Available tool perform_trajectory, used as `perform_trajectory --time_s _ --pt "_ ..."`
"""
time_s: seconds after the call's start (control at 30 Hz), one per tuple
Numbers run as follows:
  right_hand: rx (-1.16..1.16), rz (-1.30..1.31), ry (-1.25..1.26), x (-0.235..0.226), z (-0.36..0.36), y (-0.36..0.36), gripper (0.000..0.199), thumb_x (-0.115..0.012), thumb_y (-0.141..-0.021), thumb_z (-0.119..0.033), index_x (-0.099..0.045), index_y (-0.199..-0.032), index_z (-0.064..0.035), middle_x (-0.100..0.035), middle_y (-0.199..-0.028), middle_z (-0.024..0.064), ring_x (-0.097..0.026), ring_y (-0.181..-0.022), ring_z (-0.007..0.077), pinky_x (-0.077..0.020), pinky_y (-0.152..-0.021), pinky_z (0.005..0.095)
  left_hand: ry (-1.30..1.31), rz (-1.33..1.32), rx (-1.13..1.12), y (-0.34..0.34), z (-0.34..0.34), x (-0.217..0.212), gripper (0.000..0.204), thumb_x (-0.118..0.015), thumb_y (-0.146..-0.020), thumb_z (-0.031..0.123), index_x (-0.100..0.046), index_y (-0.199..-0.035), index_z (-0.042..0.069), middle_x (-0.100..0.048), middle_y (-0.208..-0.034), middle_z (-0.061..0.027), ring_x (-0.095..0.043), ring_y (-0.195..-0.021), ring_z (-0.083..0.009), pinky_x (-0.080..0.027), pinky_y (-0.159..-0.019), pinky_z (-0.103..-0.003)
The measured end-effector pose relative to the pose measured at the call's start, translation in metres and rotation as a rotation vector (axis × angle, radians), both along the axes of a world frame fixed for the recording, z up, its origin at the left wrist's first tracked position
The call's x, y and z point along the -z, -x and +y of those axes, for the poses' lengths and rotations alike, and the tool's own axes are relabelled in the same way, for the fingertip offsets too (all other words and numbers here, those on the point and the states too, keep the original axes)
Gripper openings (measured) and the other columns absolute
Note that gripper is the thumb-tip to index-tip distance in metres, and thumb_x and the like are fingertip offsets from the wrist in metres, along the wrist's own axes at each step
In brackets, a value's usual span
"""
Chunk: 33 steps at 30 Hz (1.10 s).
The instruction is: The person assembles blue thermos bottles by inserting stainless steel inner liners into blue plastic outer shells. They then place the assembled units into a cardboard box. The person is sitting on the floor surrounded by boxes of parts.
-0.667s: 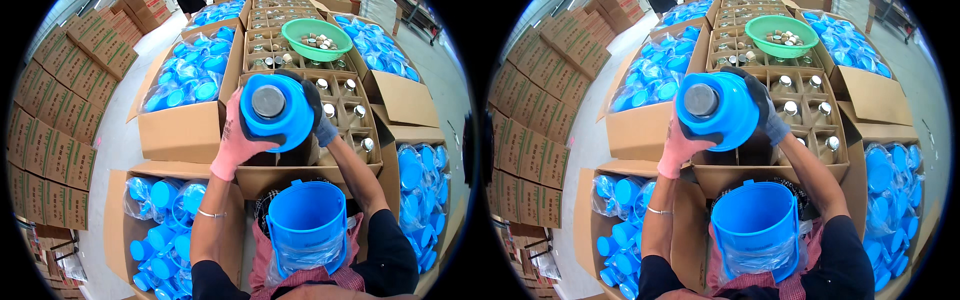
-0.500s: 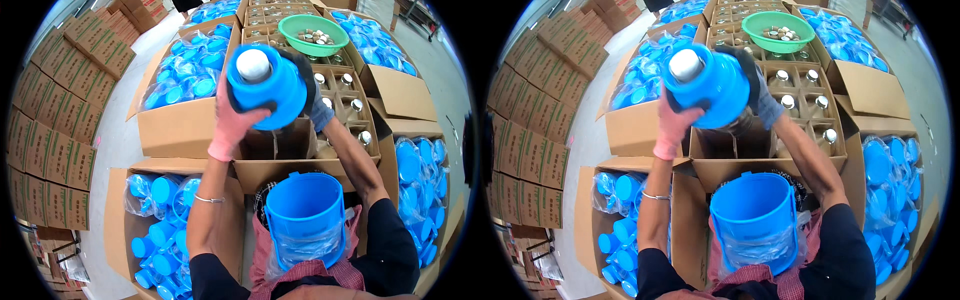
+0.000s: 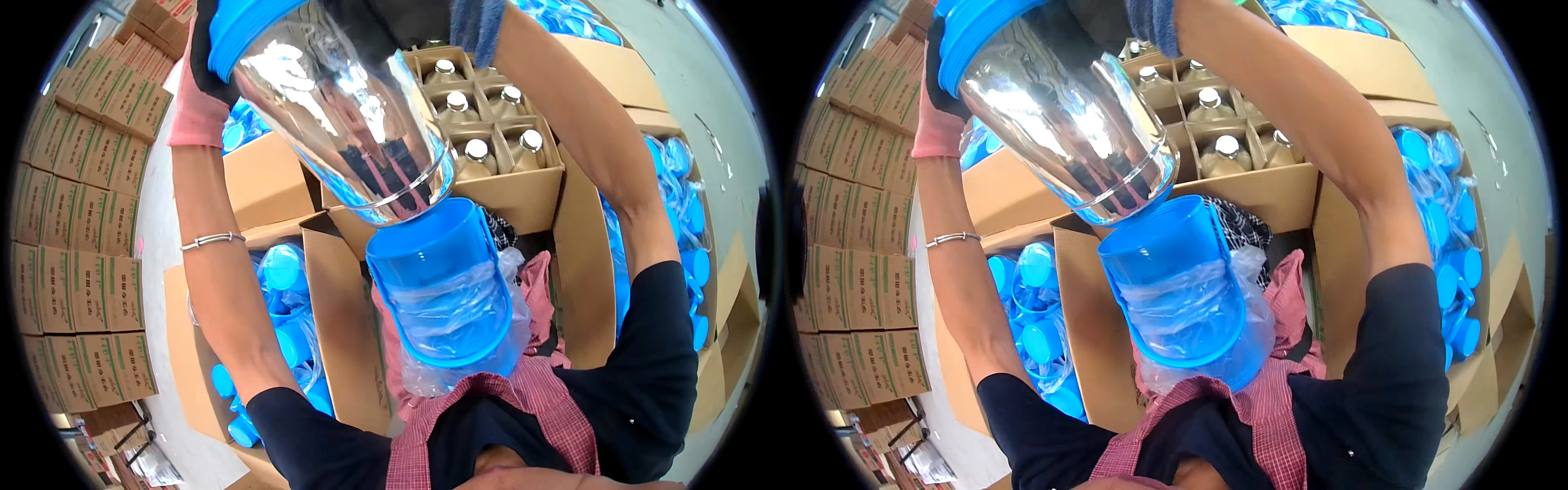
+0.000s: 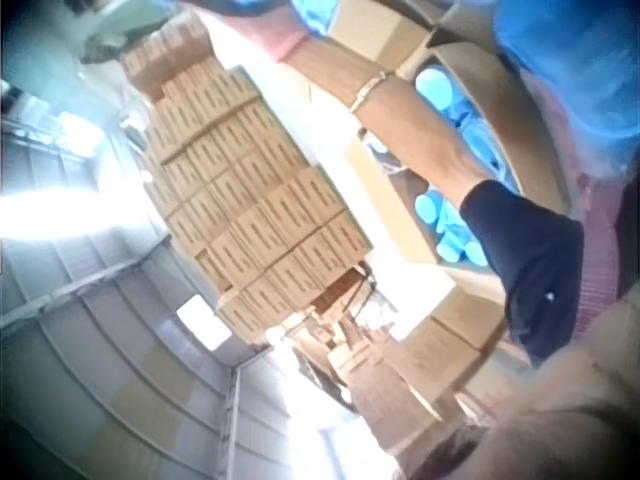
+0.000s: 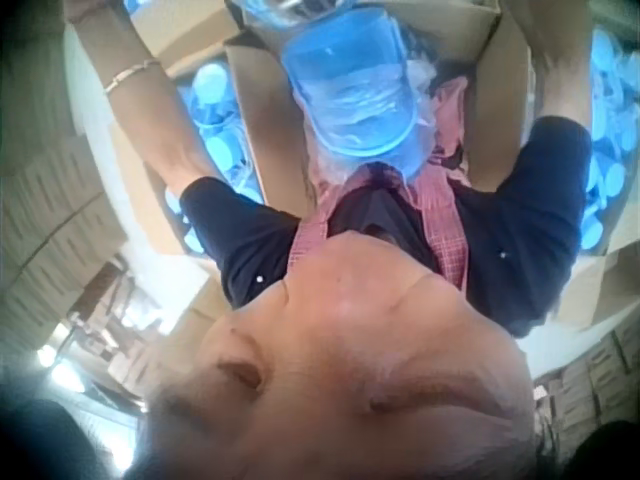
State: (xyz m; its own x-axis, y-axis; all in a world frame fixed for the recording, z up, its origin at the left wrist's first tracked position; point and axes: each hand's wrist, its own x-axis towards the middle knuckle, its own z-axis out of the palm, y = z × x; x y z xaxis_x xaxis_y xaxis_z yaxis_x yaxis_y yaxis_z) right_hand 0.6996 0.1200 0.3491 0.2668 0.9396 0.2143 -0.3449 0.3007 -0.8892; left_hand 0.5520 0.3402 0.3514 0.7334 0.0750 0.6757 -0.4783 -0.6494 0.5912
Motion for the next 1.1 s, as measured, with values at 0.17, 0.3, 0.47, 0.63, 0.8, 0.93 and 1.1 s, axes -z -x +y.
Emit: perform_trajectory --time_s 0.17,0.3,0.47,0.63,0.8,0.93,1.1 --pt "-0.026 -0.031 0.099 0.041 -0.016 -0.012 0.049 -0.058 -0.086 -0.051 -0.061 -0.106 -0.0062 -0.064 -0.094 0.0067 -0.061 -0.081 0.0153 -0.0504 -0.07 0.0302 0.861 0.194 0.08 -0.024 -0.041 0.046 0.056 -0.044 -0.098 0.012 -0.02 -0.149 0.015 -0.028 -0.15 -0.0107 -0.033 -0.135 -0.0256 -0.031 -0.112 -0.041" --pt "-0.074 -0.012 0.163 0.078 -0.019 -0.001 0.052 -0.059 -0.085 -0.054 -0.062 -0.104 -0.0065 -0.065 -0.093 0.0064 -0.062 -0.079 0.0148 -0.0511 -0.068 0.0296 0.857 0.243 0.124 -0.008 -0.011 0.107 0.053 -0.046 -0.098 0.023 -0.027 -0.147 0.011 -0.032 -0.149 -0.0089 -0.037 -0.133 -0.0228 -0.031 -0.111 -0.037" --pt "-0.058 0.063 0.259 0.101 -0.063 0.015 0.066 -0.062 -0.079 -0.062 -0.057 -0.109 -0.0037 -0.062 -0.082 0.0072 -0.06 -0.06 0.0113 -0.0475 -0.047 0.0228 1.262 0.476 0.119 -0.015 -0.08 0.135 0.062 -0.06 -0.089 0.045 -0.043 -0.137 0.01 -0.053 -0.132 -0.0101 -0.055 -0.117 -0.0248 -0.045 -0.1 -0.041" --pt "-0.108 0.132 0.487 0.12 -0.1 0.032 0.076 -0.061 -0.082 -0.06 -0.042 -0.135 -0.0099 -0.053 -0.124 0.0077 -0.052 -0.114 0.0157 -0.0445 -0.095 0.0364 1.368 0.569 0.123 0.014 -0.113 0.156 0.06 -0.064 -0.088 0.04 -0.045 -0.136 0.008 -0.054 -0.129 -0.0099 -0.054 -0.117 -0.0211 -0.046 -0.099 -0.036" --pt "0.004 0.035 0.493 0.151 -0.127 0.036 0.055 -0.054 -0.095 -0.035 -0.04 -0.139 -0.0048 -0.046 -0.133 0.0118 -0.044 -0.124 0.0189 -0.0349 -0.105 0.0353 1.138 0.64 0.113 0.041 -0.148 0.163 0.066 -0.053 -0.092 0.049 -0.041 -0.139 0.004 -0.049 -0.134 -0.0113 -0.05 -0.118 -0.0169 -0.04 -0.102 -0.03" --pt "0.034 -0.715 0.319 0.167 -0.14 0.03 0.069 -0.053 -0.087 -0.059 -0.049 -0.13 -0.0057 -0.054 -0.113 0.0185 -0.053 -0.107 0.0269 -0.0418 -0.095 0.0353 0.931 0.705 0.091 0.056 -0.168 0.165 0.07 -0.049 -0.092 0.054 -0.041 -0.138 0.001 -0.05 -0.133 -0.0112 -0.05 -0.119 -0.017 -0.038 -0.103 -0.029" --pt "0.061 -1.195 0.401 0.182 -0.138 -0.001 0.044 -0.053 -0.092 -0.046 -0.064 -0.116 -0.0119 -0.062 -0.09 0.0122 -0.061 -0.083 0.0248 -0.0496 -0.079 0.0359 0.83 0.827 0.095 0.058 -0.178 0.163 0.071 -0.043 -0.094 0.056 -0.044 -0.135 -0.002 -0.05 -0.132 -0.01 -0.046 -0.121 -0.0166 -0.034 -0.104 -0.028"
